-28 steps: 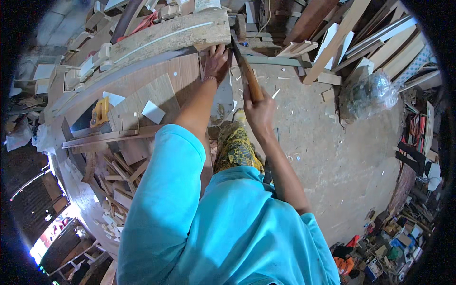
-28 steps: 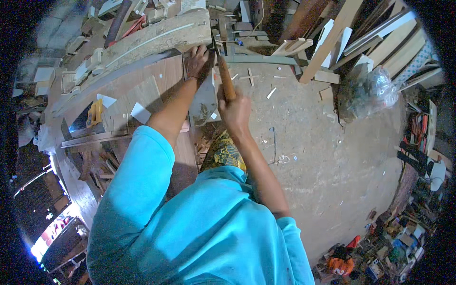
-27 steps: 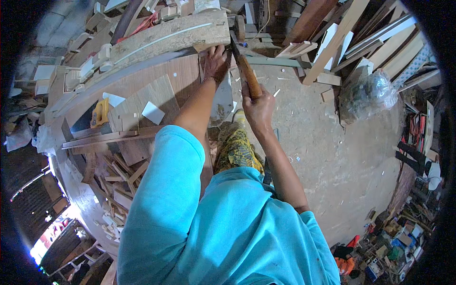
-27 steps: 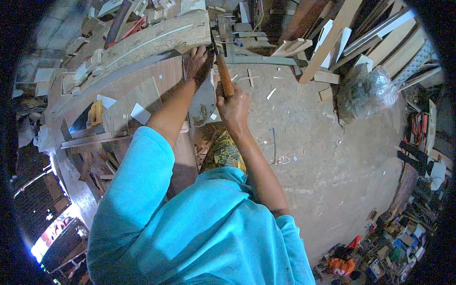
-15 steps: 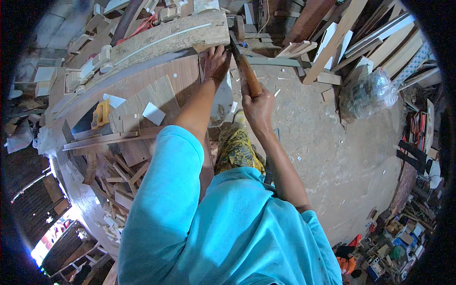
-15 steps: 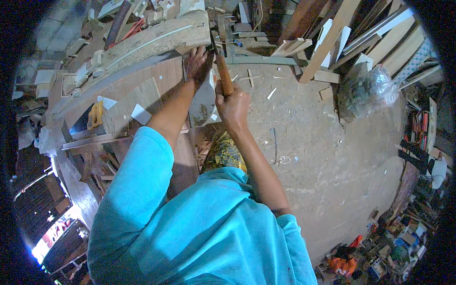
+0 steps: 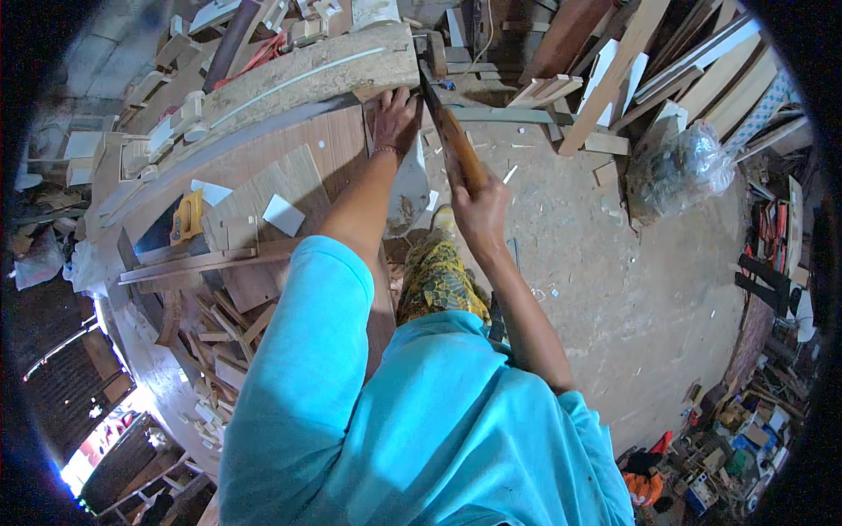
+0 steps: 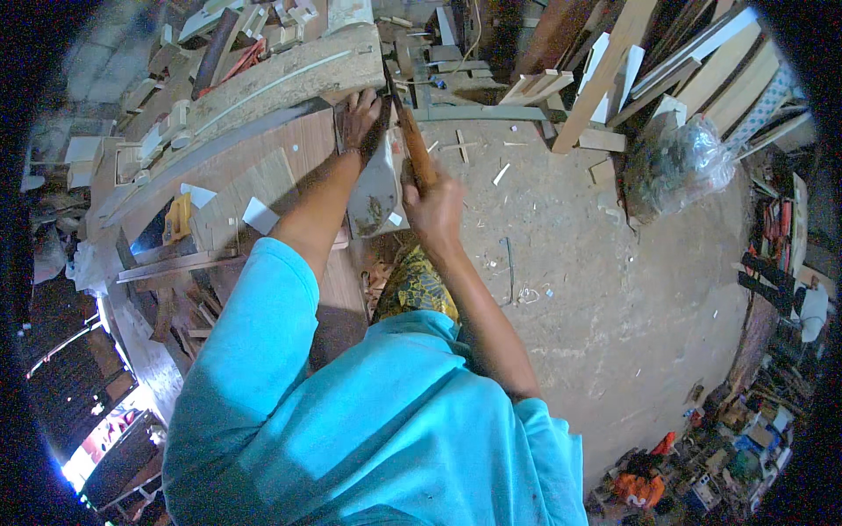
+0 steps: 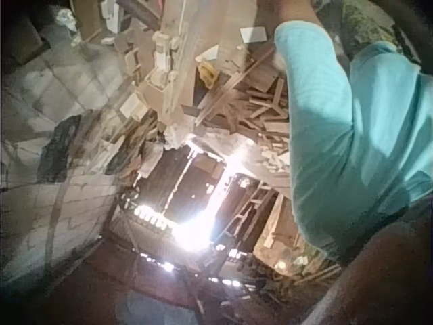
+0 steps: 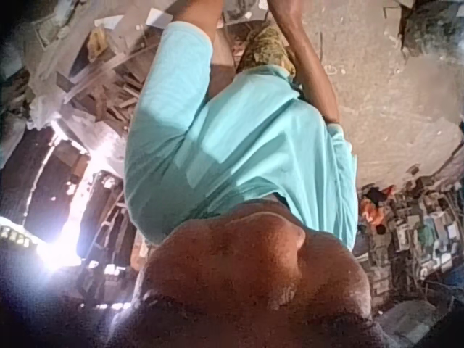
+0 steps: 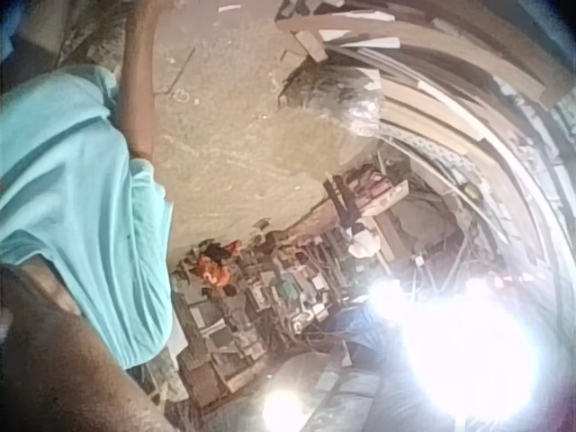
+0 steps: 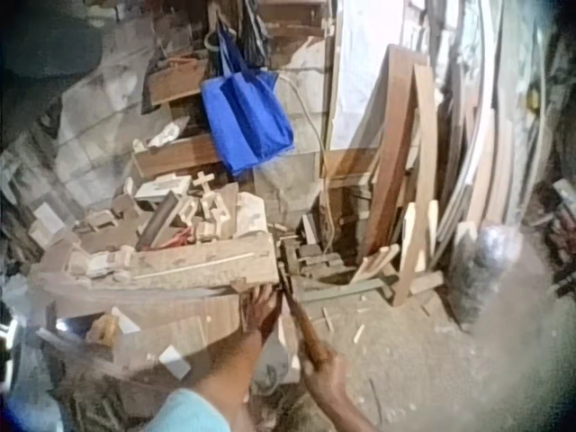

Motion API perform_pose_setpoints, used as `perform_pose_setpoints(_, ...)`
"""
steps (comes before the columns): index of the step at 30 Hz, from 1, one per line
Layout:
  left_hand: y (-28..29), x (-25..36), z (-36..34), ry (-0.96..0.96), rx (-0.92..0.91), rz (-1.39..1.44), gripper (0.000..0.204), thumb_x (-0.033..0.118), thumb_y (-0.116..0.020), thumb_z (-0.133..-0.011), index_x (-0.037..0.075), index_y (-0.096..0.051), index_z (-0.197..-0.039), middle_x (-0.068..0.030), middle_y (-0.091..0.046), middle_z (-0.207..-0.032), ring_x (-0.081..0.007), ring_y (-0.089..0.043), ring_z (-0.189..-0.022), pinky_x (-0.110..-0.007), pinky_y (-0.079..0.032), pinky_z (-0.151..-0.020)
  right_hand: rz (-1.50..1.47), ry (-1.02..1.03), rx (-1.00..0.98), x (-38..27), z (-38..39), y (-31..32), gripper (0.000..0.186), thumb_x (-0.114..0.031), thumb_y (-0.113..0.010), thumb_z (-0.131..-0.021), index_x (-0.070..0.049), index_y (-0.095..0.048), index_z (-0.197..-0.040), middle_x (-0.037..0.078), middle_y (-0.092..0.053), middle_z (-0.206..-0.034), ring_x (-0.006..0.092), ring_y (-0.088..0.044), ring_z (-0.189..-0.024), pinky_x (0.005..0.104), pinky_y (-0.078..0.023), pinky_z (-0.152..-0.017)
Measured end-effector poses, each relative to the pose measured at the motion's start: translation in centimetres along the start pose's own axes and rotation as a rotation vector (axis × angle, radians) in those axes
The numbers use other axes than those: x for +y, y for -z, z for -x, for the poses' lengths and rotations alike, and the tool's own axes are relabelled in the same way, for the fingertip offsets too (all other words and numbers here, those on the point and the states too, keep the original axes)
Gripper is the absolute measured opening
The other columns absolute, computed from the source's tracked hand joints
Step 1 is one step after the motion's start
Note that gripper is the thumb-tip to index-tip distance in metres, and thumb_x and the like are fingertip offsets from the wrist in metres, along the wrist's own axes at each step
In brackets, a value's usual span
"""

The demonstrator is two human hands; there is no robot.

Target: Manually sawing a piece of wood into smaller blocks using a hand saw.

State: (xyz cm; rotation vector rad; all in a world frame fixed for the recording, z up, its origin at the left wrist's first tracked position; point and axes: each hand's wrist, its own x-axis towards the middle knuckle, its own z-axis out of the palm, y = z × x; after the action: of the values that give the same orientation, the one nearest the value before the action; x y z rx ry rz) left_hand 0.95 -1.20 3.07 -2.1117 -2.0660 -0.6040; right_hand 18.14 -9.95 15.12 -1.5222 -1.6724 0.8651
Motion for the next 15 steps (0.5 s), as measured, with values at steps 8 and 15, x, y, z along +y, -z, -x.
perform_pose_setpoints(8,-0.1,0.8,-0.4,0.013,-0.022,0.038,0.024,0.014,-0.048,-0.074,0.010,-0.058,-0.095,-0.0073,-0.047,-0.107,-0.0305,-0.040,-0.103,-0.043,-0.037,-0.084,-0.051,-0.121,-0.013,-1.4,-0.7,0.2,0.017,-0.010,-0.060,-0.069,0.004,-0.057,-0.078,0.023,-0.053,-0.057,0.0331,-0.057,-0.052,0.0373,-0.044,-0.050)
perform_pose_setpoints(15,-0.3,-0.8,0.3,-0.003,0.084,-0.100,0.023,0.012,-0.051,-0.072,0.012,-0.062,-0.091,-0.0047,-0.050,-0.104,-0.0249,-0.045,-0.100,-0.035,-0.043,-0.079,-0.110,-0.125,-0.077,-1.8,2.6,2.2,0.018,-0.012,-0.060,-0.070,0.004,-0.056,-0.076,0.023,-0.052,-0.056,0.0361,-0.056,-0.053,0.0378,-0.043,-0.050)
